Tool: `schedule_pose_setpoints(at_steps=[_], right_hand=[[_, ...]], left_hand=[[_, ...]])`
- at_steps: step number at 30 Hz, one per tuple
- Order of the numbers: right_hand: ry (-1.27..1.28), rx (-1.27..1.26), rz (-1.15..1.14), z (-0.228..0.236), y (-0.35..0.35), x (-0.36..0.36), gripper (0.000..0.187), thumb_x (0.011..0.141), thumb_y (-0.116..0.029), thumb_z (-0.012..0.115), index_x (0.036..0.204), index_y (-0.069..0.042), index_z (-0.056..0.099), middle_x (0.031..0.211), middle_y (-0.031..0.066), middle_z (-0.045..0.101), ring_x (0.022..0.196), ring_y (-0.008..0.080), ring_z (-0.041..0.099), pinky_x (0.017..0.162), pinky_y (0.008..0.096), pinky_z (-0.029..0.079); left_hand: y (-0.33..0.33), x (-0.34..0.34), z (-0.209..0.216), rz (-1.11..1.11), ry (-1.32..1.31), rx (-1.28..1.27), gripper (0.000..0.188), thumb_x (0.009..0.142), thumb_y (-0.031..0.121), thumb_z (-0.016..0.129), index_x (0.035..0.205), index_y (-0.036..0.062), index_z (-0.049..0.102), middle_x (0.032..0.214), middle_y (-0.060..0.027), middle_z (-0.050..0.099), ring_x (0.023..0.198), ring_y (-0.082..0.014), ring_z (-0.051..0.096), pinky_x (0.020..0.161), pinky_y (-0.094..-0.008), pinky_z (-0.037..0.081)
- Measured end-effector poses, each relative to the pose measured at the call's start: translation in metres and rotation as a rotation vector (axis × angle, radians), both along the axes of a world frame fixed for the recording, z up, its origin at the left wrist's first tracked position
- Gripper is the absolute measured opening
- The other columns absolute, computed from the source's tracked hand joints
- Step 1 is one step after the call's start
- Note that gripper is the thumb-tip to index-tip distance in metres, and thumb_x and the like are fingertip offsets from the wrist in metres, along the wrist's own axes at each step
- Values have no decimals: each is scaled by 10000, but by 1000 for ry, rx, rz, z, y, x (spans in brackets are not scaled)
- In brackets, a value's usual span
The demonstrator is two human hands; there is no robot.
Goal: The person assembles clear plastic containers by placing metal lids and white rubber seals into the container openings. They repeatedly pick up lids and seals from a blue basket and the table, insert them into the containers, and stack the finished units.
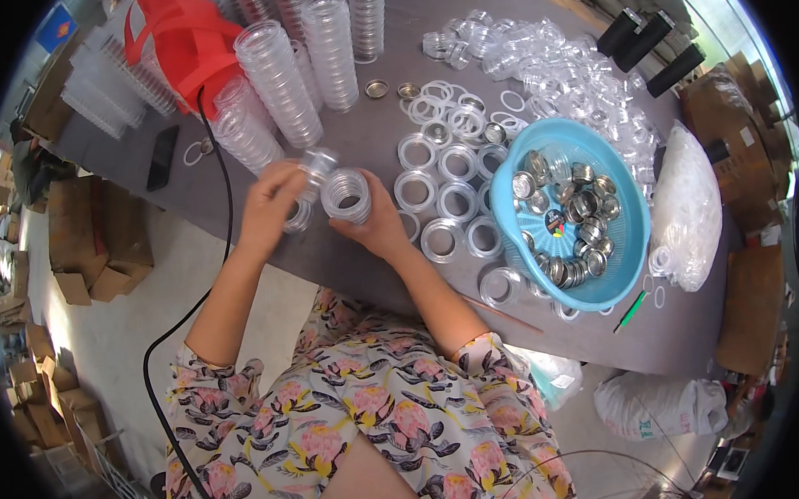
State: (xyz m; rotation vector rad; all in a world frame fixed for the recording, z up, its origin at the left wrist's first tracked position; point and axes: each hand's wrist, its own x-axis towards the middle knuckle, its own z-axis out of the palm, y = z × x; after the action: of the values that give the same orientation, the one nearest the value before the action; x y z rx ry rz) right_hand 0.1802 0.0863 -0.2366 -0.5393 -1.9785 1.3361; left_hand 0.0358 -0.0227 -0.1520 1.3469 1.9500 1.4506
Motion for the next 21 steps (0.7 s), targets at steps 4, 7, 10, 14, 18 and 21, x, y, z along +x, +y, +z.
schedule_pose_setpoints(at_steps=[4,7,10,14,18,21], right_hand=[[5,18,-16,2,0,2,792,600,-200,805,1256,-18,399,1191,186,509,1101,350,501,927,397,413],[108,69,-138,-6,-2,7,698,638,-170,778,1228,-10,440,1160,180,533,1069,340,520,910,387,418],[209,44,-285,-1,13,9,527,699,-134,727,1163,-15,509,1077,160,581,1002,325,553,874,377,430],[88,157,-352,28,75,-14,351,761,-114,651,1095,-42,569,992,132,629,937,323,580,828,390,448],[-201,458,-251,10,138,-74,283,789,-113,577,1066,-59,594,1107,109,600,1003,346,555,837,415,456],[-452,553,-288,-16,161,-112,247,794,-108,539,1024,-59,615,1136,86,580,1029,333,542,827,419,474]], left_hand=[[-27,-15,-36,221,-35,-17,146,803,129,619,936,73,642,940,-52,582,1027,-238,506,999,-505,267],[-37,-7,-42,90,901,-299,161,765,132,638,921,90,629,963,-46,573,1023,-257,501,1022,-557,228],[-40,-9,-46,57,815,-367,192,747,148,657,924,87,615,969,-42,566,1030,-265,497,1034,-573,201],[-40,-4,-35,90,743,-261,268,723,143,676,974,86,601,967,-54,561,1034,-266,498,1036,-565,201],[-43,0,-47,196,668,-102,356,695,113,693,1033,95,582,982,-65,560,1048,-277,503,1038,-550,205],[-45,8,-43,239,620,-88,345,695,73,682,1026,104,592,1008,-60,565,1083,-279,495,1034,-546,214]])
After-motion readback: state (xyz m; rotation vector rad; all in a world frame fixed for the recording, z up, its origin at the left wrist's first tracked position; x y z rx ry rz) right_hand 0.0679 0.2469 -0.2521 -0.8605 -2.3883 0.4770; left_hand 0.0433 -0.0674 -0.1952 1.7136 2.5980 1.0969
